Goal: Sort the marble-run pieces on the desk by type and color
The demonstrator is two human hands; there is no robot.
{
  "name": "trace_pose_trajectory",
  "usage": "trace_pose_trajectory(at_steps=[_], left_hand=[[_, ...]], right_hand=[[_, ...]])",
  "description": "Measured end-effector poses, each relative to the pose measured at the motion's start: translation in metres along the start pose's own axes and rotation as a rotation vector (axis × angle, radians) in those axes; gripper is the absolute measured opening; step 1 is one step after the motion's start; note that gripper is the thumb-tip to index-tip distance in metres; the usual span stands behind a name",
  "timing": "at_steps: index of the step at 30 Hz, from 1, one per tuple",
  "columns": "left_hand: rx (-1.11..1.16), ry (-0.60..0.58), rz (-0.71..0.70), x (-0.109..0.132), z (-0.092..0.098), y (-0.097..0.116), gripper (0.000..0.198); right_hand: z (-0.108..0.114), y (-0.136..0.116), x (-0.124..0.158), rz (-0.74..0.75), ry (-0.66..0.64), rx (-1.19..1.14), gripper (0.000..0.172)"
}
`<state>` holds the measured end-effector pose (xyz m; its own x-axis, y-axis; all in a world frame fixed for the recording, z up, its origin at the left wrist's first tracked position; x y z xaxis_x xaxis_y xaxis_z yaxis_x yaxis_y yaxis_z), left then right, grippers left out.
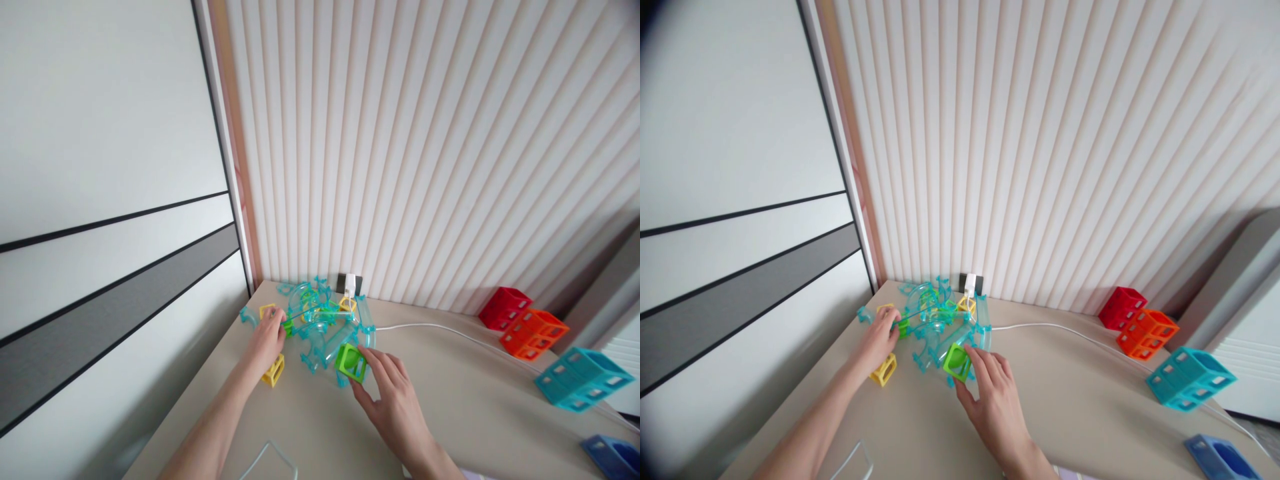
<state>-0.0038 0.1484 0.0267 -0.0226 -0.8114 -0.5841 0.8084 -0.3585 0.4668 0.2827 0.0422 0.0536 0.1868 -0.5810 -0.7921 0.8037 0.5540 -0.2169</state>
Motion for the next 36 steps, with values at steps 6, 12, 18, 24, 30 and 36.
trace_pose_trajectory(at_steps=[6,12,18,24,30,36], left_hand=[[0.027,0.049,0.023,-0.001,0.0,-0.002,0.035],[0.047,0.112,0.045,-0.005,-0.004,-0.011,0.039],[0.049,0.139,0.05,-0.005,-0.006,-0.015,0.029],[0.044,0.131,0.042,-0.004,-0.007,-0.016,0.022],[0.044,0.1,0.024,-0.004,0.001,-0.008,0.019],[0.066,0.101,-0.01,-0.006,0.01,0.003,0.02]], right_hand=[[0.001,-0.001,0.0,-0.011,-0.004,-0.009,0.041],[0.0,-0.001,-0.001,0.004,-0.005,-0.004,0.041],[0.0,0.0,0.0,0.008,-0.027,0.011,0.041],[-0.003,0.0,0.001,-0.004,-0.083,0.032,0.041],[-0.007,-0.002,0.002,-0.021,-0.191,0.022,0.044],[-0.015,-0.004,0.007,-0.041,-0.284,0.015,0.055]])
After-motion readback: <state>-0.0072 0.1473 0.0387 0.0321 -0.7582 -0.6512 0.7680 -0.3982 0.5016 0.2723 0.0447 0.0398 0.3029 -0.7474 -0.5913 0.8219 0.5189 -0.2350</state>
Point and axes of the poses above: each hand's wrist, its own x-axis away from the middle knuckle, its own z-axis out of the back of the hand, y = z × x, the point moved 2 cm from there along -x, towards the middle knuckle, and after that the axes turned 9 degrees about y, right-handed, at the moved point
